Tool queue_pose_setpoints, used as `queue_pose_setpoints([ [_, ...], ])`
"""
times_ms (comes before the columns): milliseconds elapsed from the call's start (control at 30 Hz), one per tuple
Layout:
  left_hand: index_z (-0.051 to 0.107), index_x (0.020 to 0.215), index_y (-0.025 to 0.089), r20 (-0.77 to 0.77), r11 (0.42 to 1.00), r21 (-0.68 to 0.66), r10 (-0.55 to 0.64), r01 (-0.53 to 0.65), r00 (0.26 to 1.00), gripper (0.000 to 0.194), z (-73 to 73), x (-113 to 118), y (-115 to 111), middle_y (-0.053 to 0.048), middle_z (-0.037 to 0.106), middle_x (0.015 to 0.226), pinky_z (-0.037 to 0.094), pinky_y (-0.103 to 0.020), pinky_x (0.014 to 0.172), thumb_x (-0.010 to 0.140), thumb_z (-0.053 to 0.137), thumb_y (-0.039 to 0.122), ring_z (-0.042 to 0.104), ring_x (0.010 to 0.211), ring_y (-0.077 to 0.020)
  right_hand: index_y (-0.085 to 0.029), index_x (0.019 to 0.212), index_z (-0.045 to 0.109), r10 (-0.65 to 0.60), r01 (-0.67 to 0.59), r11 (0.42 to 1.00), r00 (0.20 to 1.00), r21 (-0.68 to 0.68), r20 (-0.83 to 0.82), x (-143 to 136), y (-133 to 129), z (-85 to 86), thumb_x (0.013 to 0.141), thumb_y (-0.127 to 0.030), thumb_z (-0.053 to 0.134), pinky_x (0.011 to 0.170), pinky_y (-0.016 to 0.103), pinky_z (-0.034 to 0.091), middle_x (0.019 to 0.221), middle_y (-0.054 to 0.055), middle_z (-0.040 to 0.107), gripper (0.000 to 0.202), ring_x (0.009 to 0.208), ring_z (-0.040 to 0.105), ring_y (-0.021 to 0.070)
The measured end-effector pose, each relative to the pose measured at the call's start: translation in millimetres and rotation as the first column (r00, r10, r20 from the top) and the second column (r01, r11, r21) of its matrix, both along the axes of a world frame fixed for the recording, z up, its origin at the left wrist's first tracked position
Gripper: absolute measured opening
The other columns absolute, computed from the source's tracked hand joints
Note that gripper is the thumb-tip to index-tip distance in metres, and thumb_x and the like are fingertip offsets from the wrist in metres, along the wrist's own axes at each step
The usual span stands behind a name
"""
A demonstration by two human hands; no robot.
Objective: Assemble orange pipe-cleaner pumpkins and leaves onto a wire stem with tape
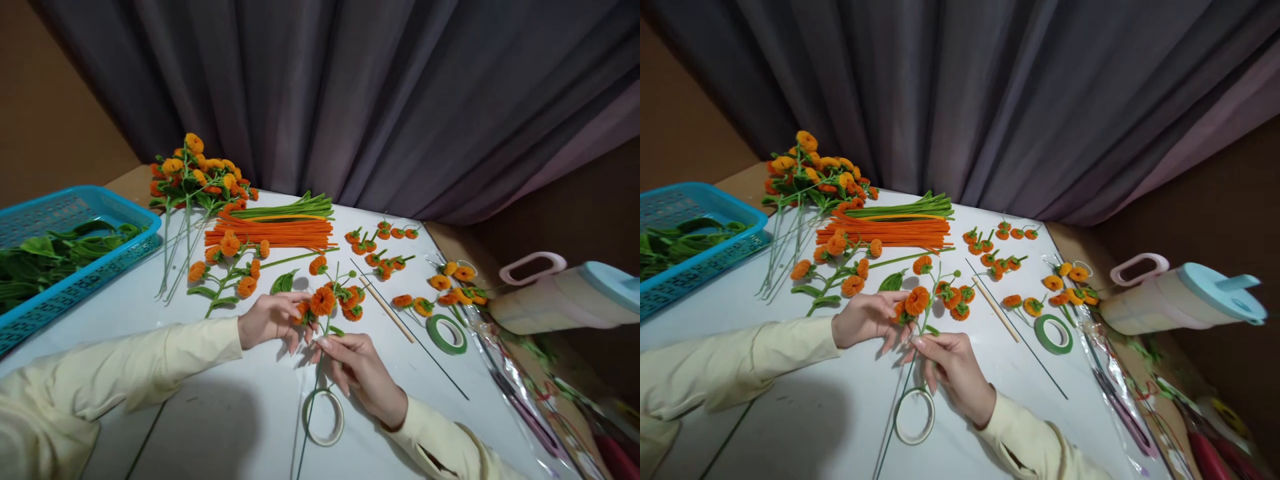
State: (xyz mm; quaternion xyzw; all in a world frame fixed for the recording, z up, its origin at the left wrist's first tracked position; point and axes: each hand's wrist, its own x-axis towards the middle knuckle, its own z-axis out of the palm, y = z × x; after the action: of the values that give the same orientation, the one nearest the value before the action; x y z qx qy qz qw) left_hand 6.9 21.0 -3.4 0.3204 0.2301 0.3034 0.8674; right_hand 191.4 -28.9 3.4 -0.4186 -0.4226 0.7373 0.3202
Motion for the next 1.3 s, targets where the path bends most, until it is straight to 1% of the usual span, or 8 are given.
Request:
queue_pose_setpoints([
  [133, 0.065, 0.081, 0.005, 0.040, 0.998, -0.062, -0.021, 0.023, 0.999, 0.025, -1.1, 3, -3, -0.010, 0.062, 0.075, 0.046, -0.023, 0.048, 0.059, 0.056, 0.010, 0.058, 0.063, -0.0165, -0.007, 0.073, 0.069, -0.041, 0.041, 0.999, 0.999, -0.011, -0.034, 4, 2, -4.5, 0.080, -0.037, 0.062, 0.034, 0.021, 0.005, 0.029, -0.006, 0.042, 0.032, 0.026, 0.020, 0.0006],
  [267, 0.067, 0.079, 0.007, -0.091, 0.997, 0.039, -0.057, 0.061, 0.994, 0.012, 1.6, 10, -13, -0.006, 0.060, 0.072, 0.040, -0.022, 0.058, 0.072, 0.063, 0.015, 0.055, 0.066, -0.0128, -0.007, 0.071, 0.069, -0.016, 0.017, 1.000, 0.997, 0.009, -0.080, 6, 4, -7.3, 0.082, -0.036, 0.061, 0.034, 0.021, 0.005, 0.030, -0.006, 0.043, 0.032, 0.025, 0.021, 0.0002],
  [333, 0.067, 0.071, 0.008, -0.174, 0.991, 0.103, -0.070, 0.089, 0.982, 0.016, 2.7, 14, -19, -0.005, 0.059, 0.068, 0.037, -0.023, 0.061, 0.077, 0.062, 0.022, 0.052, 0.066, -0.0117, -0.007, 0.071, 0.069, 0.016, -0.014, 1.000, 0.995, 0.023, -0.093, 6, 4, -7.0, 0.082, -0.035, 0.060, 0.034, 0.021, 0.006, 0.030, -0.006, 0.043, 0.032, 0.026, 0.019, 0.0000],
  [467, 0.063, 0.059, 0.010, -0.220, 0.981, 0.187, -0.002, 0.045, 0.975, 0.031, 2.8, 17, -27, -0.002, 0.056, 0.060, 0.034, -0.024, 0.060, 0.080, 0.060, 0.032, 0.047, 0.061, -0.0107, -0.007, 0.069, 0.069, 0.046, -0.043, 0.999, 0.993, 0.031, -0.108, 5, 4, -4.7, 0.080, -0.037, 0.062, 0.034, 0.021, 0.006, 0.030, -0.006, 0.044, 0.033, 0.026, 0.019, 0.0005],
  [700, 0.061, 0.059, 0.009, -0.183, 0.985, 0.173, 0.019, 0.013, 0.983, 0.028, 2.4, 19, -28, -0.001, 0.055, 0.056, 0.035, -0.024, 0.057, 0.078, 0.062, 0.030, 0.048, 0.057, -0.0100, -0.006, 0.073, 0.070, 0.095, -0.090, 0.995, 0.990, 0.052, -0.100, 4, 3, -7.4, 0.082, -0.038, 0.059, 0.035, 0.021, 0.007, 0.031, -0.004, 0.046, 0.035, 0.026, 0.021, 0.0007],
  [900, 0.056, 0.054, 0.010, -0.171, 0.984, 0.169, 0.086, -0.057, 0.981, 0.029, -1.9, 19, -29, -0.001, 0.056, 0.050, 0.039, -0.023, 0.053, 0.076, 0.065, 0.027, 0.053, 0.048, -0.0105, -0.006, 0.081, 0.070, 0.136, -0.131, 0.990, 0.983, 0.051, -0.121, 2, 4, -7.7, 0.079, -0.038, 0.064, 0.035, 0.021, 0.009, 0.037, -0.002, 0.053, 0.033, 0.027, 0.034, 0.0027],
  [1100, 0.055, 0.055, 0.010, -0.189, 0.973, 0.208, 0.136, -0.096, 0.973, 0.029, -2.4, 20, -31, -0.001, 0.057, 0.049, 0.040, -0.023, 0.050, 0.076, 0.065, 0.028, 0.054, 0.046, -0.0115, -0.006, 0.079, 0.070, 0.156, -0.149, 0.987, 0.977, 0.059, -0.149, 2, 5, -7.9, 0.080, -0.037, 0.063, 0.034, 0.020, 0.009, 0.038, -0.002, 0.054, 0.031, 0.027, 0.032, 0.0021],
  [1300, 0.060, 0.063, 0.009, -0.195, 0.965, 0.253, 0.124, -0.073, 0.973, 0.024, -1.5, 19, -31, -0.002, 0.058, 0.054, 0.043, -0.024, 0.053, 0.075, 0.065, 0.028, 0.054, 0.050, -0.0118, -0.005, 0.075, 0.071, 0.177, -0.171, 0.983, 0.980, 0.074, -0.092, 3, 6, -6.6, 0.082, -0.041, 0.060, 0.035, 0.021, 0.008, 0.034, -0.002, 0.051, 0.038, 0.027, 0.023, 0.0015],
])
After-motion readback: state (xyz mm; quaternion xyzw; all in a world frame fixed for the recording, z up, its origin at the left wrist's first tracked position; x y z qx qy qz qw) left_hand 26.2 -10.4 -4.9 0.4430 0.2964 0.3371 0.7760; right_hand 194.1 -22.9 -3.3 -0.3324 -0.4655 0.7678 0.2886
